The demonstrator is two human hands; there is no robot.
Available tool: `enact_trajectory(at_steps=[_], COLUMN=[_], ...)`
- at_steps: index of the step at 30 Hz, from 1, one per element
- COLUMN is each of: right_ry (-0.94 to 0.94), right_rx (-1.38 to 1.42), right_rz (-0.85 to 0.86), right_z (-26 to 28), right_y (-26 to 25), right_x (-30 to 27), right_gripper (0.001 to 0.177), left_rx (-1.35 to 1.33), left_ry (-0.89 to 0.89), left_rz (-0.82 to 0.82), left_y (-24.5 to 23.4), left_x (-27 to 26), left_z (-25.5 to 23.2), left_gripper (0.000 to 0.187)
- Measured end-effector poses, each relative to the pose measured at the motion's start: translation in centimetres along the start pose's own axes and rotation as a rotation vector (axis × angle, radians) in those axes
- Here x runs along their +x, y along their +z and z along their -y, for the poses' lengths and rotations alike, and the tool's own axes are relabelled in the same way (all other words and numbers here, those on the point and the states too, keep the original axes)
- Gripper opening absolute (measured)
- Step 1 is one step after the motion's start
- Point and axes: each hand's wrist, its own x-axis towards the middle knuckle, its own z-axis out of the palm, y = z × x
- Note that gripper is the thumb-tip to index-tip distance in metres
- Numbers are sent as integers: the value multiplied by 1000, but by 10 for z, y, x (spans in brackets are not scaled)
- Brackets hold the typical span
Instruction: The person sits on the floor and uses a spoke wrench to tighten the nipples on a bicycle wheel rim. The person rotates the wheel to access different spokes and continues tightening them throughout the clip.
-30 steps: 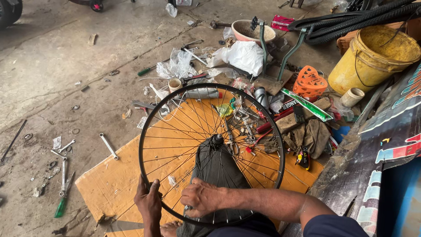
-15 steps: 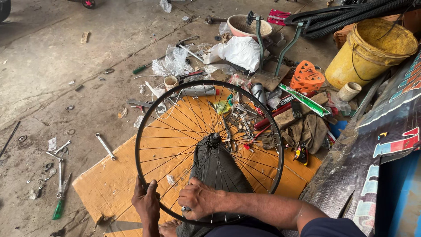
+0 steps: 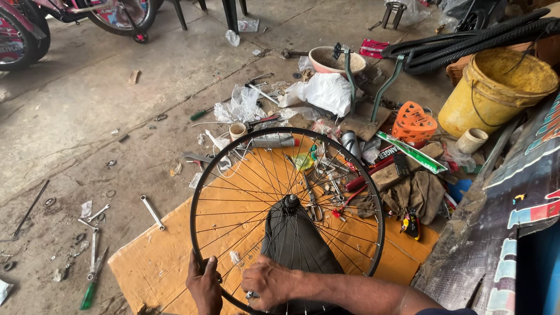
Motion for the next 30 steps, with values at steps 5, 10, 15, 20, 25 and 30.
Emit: enact_trajectory(at_steps=[5, 10, 15, 20, 25, 30], right_ry=[-151, -12, -141, -44, 128, 35], right_rx=[-96, -57, -100, 96, 104, -32], right_rz=[-120, 123, -94, 229, 430, 520], right_z=[-19, -19, -19, -14, 11, 9], right_y=[-7, -18, -15, -16, -28, -34], right_x=[-2, 1, -7, 0, 19, 18], right_gripper=[16, 25, 24, 18, 23, 30], left_rx=[36, -67, -33, -31, -19, 1], left_ry=[-45, -1, -7, -2, 2, -10], left_rz=[-4, 17, 11, 16, 10, -1], left_y=[-1, 1, 2, 3, 4, 3], left_x=[-5, -7, -4, -4, -5, -5], left_z=[-8, -9, -9, -6, -7, -8], left_gripper=[62, 61, 61, 62, 63, 63])
